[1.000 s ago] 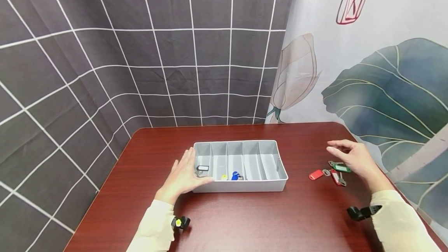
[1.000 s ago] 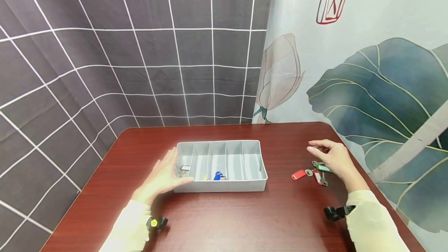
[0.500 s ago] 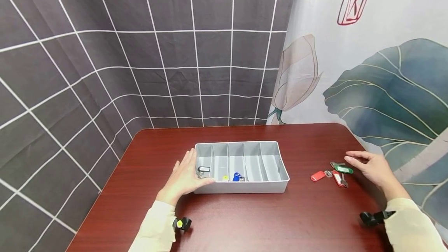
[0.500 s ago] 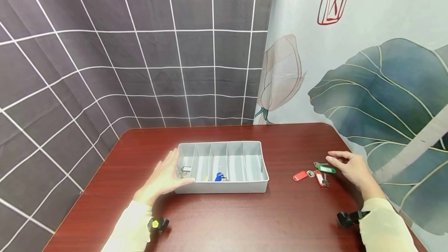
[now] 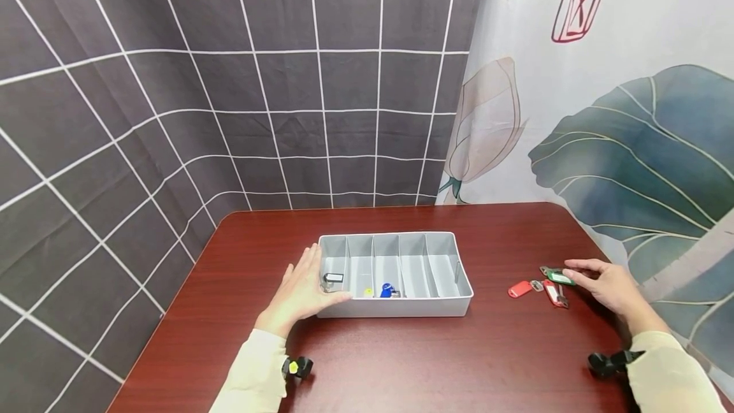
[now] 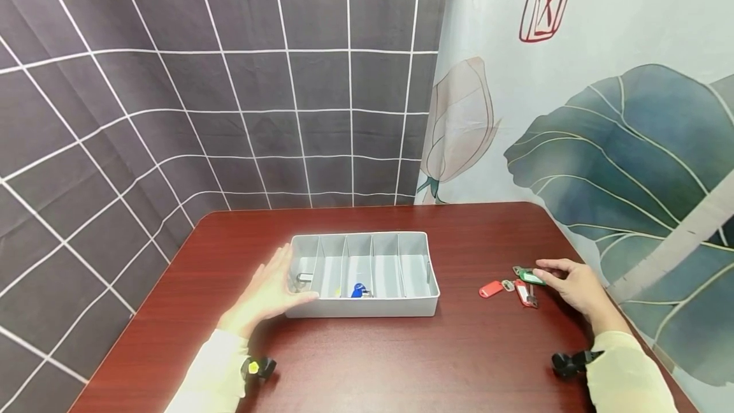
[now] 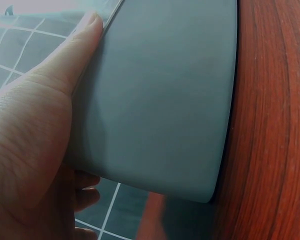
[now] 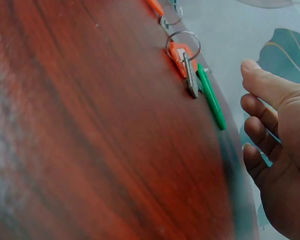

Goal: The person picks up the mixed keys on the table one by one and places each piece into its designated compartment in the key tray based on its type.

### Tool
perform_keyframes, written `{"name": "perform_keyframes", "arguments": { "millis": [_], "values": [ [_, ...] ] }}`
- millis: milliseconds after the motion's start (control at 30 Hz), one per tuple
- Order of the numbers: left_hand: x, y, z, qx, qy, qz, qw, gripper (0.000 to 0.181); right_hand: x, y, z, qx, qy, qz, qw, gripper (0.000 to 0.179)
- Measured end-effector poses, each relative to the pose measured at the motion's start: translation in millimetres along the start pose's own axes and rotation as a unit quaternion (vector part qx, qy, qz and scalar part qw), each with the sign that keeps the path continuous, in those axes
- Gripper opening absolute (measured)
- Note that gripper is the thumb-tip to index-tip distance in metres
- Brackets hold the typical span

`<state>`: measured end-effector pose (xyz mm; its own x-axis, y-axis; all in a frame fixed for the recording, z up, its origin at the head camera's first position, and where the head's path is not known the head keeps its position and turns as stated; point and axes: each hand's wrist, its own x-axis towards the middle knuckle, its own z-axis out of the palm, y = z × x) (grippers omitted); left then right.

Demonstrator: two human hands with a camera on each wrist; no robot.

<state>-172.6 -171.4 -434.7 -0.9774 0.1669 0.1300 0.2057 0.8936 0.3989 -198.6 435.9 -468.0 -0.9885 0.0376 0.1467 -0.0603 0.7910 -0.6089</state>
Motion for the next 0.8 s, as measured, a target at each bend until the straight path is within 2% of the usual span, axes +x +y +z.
{"name": "perform_keyframes", "arguments": {
  "millis": [467, 800],
  "values": [
    [1.2, 0.3, 1.3, 0.000, 0.001, 0.002, 1.0000, 0.127, -2.8, 13, 6, 0.013, -0.013, -0.013, 0.9997, 0.053],
    [2.2, 0.4, 0.8, 0.002, 0.004, 0.006, 1.0000, 0.128, -1.9, 16, 10, -0.005, -0.020, -0.024, 0.9995, 0.052]
  ]
}}
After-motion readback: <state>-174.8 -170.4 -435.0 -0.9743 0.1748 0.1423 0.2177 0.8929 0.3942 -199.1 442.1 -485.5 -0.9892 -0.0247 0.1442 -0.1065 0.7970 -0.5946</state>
